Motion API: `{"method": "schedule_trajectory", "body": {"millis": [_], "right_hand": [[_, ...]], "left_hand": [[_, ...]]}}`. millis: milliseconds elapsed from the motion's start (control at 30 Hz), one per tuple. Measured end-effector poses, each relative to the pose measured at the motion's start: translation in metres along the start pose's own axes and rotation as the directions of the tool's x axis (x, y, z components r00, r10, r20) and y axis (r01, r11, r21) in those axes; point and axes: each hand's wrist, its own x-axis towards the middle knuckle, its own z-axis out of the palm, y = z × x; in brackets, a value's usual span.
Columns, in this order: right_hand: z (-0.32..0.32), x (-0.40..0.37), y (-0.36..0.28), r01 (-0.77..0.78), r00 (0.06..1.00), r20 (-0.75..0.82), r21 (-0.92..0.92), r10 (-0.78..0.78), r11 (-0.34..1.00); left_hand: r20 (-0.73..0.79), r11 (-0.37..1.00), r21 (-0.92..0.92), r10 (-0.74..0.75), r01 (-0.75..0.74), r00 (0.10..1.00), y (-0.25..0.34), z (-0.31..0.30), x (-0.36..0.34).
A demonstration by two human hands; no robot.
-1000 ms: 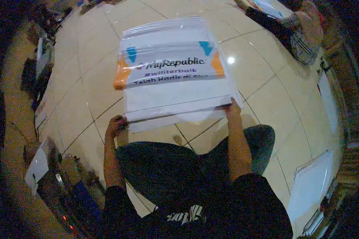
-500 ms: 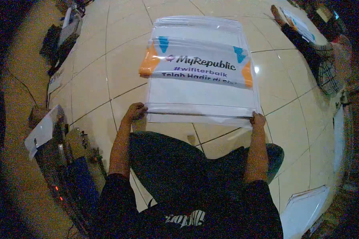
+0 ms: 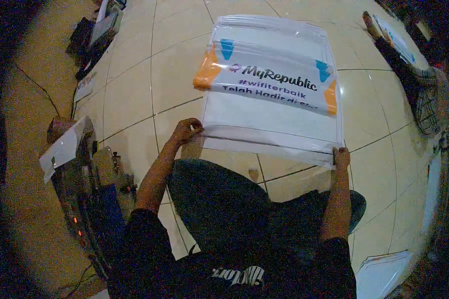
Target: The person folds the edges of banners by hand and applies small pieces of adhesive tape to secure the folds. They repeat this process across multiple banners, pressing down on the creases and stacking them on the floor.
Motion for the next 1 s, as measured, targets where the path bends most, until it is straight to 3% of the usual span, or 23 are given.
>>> {"method": "schedule_trajectory", "body": {"millis": [67,100,167,200,267,333,500,567,600,667,700,733,767,800,833,867,1000], "right_hand": [[0.0,0.002,0.001,-0.034,0.999,0.036,-0.05,0.036,0.998],[0.021,0.023,0.035,-0.046,0.997,0.058,0.027,0.044,0.999],[0.015,0.006,0.016,-0.013,1.0,-0.008,-0.011,0.013,1.0],[0.009,0.002,0.01,0.035,0.997,-0.069,-0.059,-0.039,0.998],[0.002,-0.003,0.005,0.009,0.998,-0.066,0.006,-0.009,1.0],[-0.017,-0.02,-0.03,-0.156,0.985,0.101,0.198,0.138,0.968],[-0.01,-0.015,-0.027,-0.191,0.981,0.058,0.097,0.186,0.977],[0.006,-0.008,-0.004,-0.085,0.979,-0.192,-0.078,0.068,0.993],[0.005,-0.017,-0.012,-0.078,0.981,-0.184,-0.073,0.064,0.994],[-0.006,-0.048,-0.05,0.123,0.881,-0.406,-0.304,-0.245,0.945],[-0.001,-0.066,-0.068,0.241,0.944,-0.209,-0.09,-0.255,0.966],[0.004,-0.088,-0.088,0.295,0.955,-0.003,0.144,-0.298,0.945],[0.003,-0.124,-0.129,0.245,0.911,0.273,0.243,-0.309,0.938],[0.003,-0.157,-0.16,0.164,0.792,0.521,0.322,-0.319,0.933],[0.024,-0.17,-0.153,0.468,0.623,0.509,0.366,-0.594,0.804],[0.043,-0.181,-0.148,0.714,0.376,0.478,0.397,-0.794,0.577],[0.045,-0.23,-0.2,0.694,0.382,0.525,0.381,-0.76,0.611]], "left_hand": [[-0.027,0.892,0.338,0.328,-0.3,0.944,0.013,-0.008,-0.013],[-0.02,0.89,0.34,0.331,-0.305,0.943,0.01,-0.006,-0.014],[0.228,0.629,0.526,0.544,-0.572,0.807,-0.003,0.005,-0.014],[0.236,0.629,0.514,0.55,-0.583,0.801,0.0,0.006,-0.016],[0.423,0.522,0.512,0.538,-0.682,0.729,0.014,0.002,-0.024],[0.449,0.521,0.515,0.512,-0.68,0.732,0.018,0.005,-0.021],[0.498,0.567,0.532,0.39,-0.628,0.774,0.023,-0.004,-0.02],[0.467,0.649,0.452,0.412,-0.612,0.782,0.025,-0.009,-0.023],[0.465,0.651,0.459,0.404,-0.604,0.788,0.018,-0.008,-0.024],[0.249,0.626,0.232,0.701,-0.744,0.668,-0.011,-0.001,-0.025],[0.285,0.572,0.366,0.682,-0.734,0.674,-0.02,0.004,-0.034],[0.289,0.581,0.377,0.667,-0.721,0.687,-0.023,0.006,-0.04],[0.248,0.579,0.409,0.673,-0.705,0.697,-0.026,0.009,-0.046],[0.213,0.574,0.436,0.683,-0.693,0.699,-0.028,0.012,-0.052],[0.203,0.565,0.462,0.684,-0.684,0.701,-0.035,0.017,-0.052],[0.214,0.556,0.461,0.687,-0.692,0.695,-0.041,0.018,-0.049],[0.156,0.583,0.441,0.699,-0.683,0.698,-0.05,0.028,-0.048]]}}
